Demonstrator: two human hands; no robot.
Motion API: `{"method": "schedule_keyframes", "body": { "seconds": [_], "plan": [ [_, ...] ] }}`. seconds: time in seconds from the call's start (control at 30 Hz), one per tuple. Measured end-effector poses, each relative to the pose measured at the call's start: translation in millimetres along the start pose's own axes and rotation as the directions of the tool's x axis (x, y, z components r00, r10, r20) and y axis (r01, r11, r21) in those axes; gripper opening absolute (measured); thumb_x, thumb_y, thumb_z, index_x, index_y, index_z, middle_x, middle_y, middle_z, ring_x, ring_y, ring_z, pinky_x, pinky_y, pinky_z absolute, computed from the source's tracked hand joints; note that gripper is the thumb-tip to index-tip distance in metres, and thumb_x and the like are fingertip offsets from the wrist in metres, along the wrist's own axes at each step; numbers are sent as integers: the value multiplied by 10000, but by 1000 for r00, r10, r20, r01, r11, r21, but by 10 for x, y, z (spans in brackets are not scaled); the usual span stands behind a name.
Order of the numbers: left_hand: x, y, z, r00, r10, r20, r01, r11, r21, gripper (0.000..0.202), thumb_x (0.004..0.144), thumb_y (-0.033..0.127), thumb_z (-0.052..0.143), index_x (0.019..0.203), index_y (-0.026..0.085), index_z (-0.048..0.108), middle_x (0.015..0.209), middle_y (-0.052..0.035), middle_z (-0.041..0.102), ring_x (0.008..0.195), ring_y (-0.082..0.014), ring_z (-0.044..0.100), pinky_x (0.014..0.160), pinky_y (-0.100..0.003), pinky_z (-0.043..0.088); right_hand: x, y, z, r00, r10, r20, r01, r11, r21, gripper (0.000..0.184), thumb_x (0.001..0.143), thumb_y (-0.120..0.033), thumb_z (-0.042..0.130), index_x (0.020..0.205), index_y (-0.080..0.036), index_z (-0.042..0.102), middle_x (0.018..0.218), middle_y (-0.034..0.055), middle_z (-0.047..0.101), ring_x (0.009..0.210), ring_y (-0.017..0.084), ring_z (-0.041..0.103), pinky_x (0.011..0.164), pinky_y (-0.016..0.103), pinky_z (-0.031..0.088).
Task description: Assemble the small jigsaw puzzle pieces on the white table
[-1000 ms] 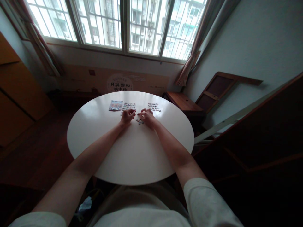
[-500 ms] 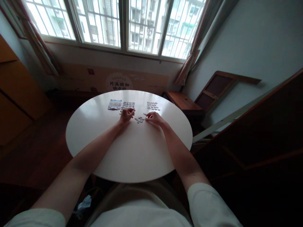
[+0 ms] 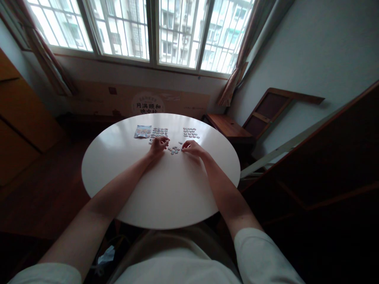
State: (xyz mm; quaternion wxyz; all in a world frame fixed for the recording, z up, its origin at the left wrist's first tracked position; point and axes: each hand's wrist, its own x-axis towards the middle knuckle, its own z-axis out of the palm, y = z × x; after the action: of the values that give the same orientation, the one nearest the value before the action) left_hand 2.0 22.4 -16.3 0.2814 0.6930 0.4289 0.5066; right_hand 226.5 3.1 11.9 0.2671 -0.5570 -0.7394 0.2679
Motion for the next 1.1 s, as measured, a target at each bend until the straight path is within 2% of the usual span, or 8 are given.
{"method": "schedule_keyframes", "body": {
  "seconds": [0.13,0.3,0.4,0.6,0.7,0.8,0.93,1.1],
  "plan": [
    [-13,-13,8,999,25,25,-27,997,79,195,779,259,583,844,113,694,593,-18,645,443,-84,549,411,-164,415,14,0,34,1000,-4,8,3,994,109,226,679,-90,696,904,-106,709,761,35,678,629,101,580,584,190,435],
    [-21,-44,30,996,77,53,-85,983,162,195,785,260,578,855,126,701,633,-24,660,498,-100,576,455,-179,424,8,-40,-10,998,25,-58,-30,995,-91,191,695,-238,747,842,-117,734,743,44,684,661,127,586,615,217,428],
    [-15,-65,33,995,77,69,-88,981,170,206,792,265,570,863,125,704,622,-24,655,492,-104,573,464,-187,427,2,-39,-44,999,40,-24,-43,989,-144,156,680,-231,757,781,-115,736,756,49,688,663,130,584,598,218,411],
    [-8,-72,31,994,81,73,-91,984,154,206,788,258,568,867,128,706,624,-24,654,494,-104,572,462,-186,424,15,-8,-28,998,68,9,-68,998,-3,113,642,-122,750,744,-100,707,701,32,666,617,111,570,564,199,404],
    [-13,-53,29,995,68,75,-79,986,147,204,786,255,571,870,127,706,622,-23,657,495,-103,573,462,-183,427,21,7,0,995,97,-7,-96,990,102,210,631,-89,750,834,-101,699,723,29,670,586,97,563,550,189,410],
    [-23,-33,28,995,67,74,-78,986,146,201,786,255,572,866,127,704,629,-23,664,500,-102,576,463,-181,429,17,10,9,993,113,-17,-110,987,119,282,646,-116,763,919,-98,699,724,27,670,558,86,546,546,191,411],
    [-33,-16,28,995,69,69,-78,987,143,196,788,254,571,862,131,703,635,-22,664,503,-101,579,461,-179,429,10,-7,-16,999,43,27,-44,999,12,226,635,-221,805,806,-101,720,709,28,659,594,98,549,562,199,404],
    [-27,-11,32,995,63,80,-74,988,138,191,781,250,574,857,133,704,632,-21,664,485,-98,572,452,-179,428,10,-18,-29,996,26,80,-27,999,17,139,623,-170,790,718,-106,712,653,13,637,600,107,548,568,202,405]
  ]
}}
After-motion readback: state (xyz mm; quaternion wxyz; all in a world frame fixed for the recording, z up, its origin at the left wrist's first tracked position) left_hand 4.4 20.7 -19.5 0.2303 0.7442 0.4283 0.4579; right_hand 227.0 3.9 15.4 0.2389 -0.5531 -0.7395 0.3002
